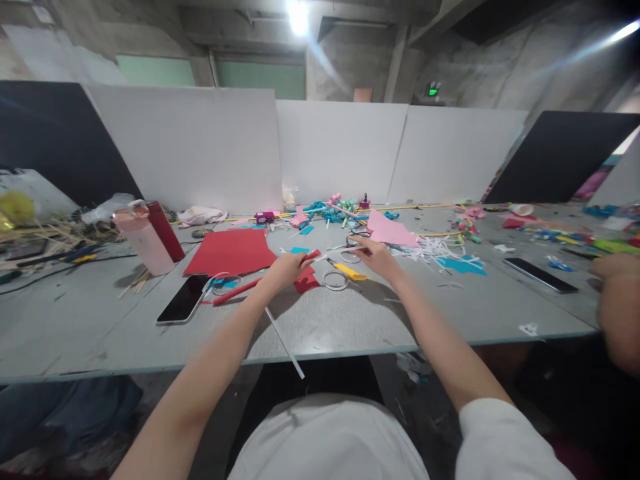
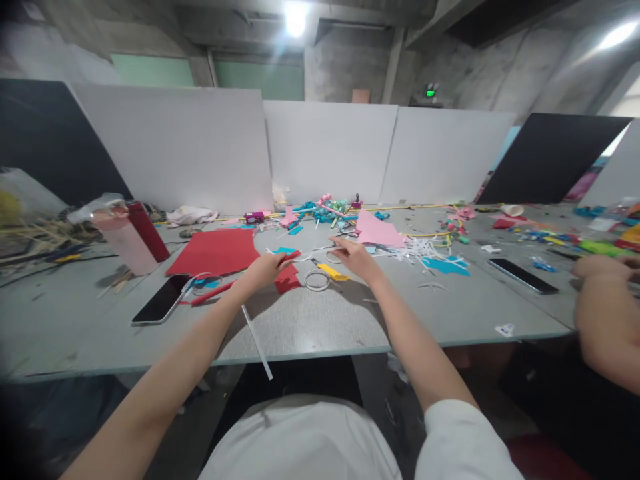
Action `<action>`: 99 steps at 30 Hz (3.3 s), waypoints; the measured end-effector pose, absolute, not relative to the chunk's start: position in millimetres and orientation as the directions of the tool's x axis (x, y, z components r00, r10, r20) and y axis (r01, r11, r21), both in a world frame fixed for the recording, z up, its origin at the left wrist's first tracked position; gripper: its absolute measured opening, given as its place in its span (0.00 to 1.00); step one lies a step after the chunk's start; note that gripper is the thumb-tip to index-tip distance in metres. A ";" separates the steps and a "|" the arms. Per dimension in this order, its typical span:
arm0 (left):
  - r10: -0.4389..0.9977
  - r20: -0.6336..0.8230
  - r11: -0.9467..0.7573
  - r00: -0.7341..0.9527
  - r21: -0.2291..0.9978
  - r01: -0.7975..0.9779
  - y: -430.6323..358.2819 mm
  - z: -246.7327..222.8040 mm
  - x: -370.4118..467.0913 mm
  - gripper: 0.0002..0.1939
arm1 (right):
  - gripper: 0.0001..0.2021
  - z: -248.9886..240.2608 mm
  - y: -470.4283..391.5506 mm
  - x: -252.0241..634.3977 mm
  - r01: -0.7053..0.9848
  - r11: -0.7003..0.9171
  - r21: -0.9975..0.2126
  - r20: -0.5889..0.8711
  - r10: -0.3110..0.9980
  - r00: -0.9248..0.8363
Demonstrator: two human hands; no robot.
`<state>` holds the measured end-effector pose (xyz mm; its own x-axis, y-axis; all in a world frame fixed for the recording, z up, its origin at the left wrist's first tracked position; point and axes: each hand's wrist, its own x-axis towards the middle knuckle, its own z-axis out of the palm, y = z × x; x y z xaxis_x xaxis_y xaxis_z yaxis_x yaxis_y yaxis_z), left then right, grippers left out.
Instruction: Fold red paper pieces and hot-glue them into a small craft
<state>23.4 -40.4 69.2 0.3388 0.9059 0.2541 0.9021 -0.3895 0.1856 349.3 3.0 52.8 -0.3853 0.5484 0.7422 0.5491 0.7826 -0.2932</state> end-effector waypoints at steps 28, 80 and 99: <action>0.873 0.234 -0.464 0.428 0.130 0.876 -46.4 63.3 33.1 0.21 | 0.15 44.7 -4.3 311.9 0.457 0.761 -0.460 0.716 0.623 -0.316; 0.832 0.290 -0.521 0.473 0.117 0.845 -47.8 55.2 38.8 0.27 | 0.16 41.8 -13.7 302.0 0.424 0.767 -0.481 0.654 0.636 -0.410; 0.838 0.266 -0.516 0.476 0.107 0.850 -48.6 55.1 40.3 0.21 | 0.19 37.3 -18.6 288.3 0.428 0.754 -0.499 0.588 0.657 -0.473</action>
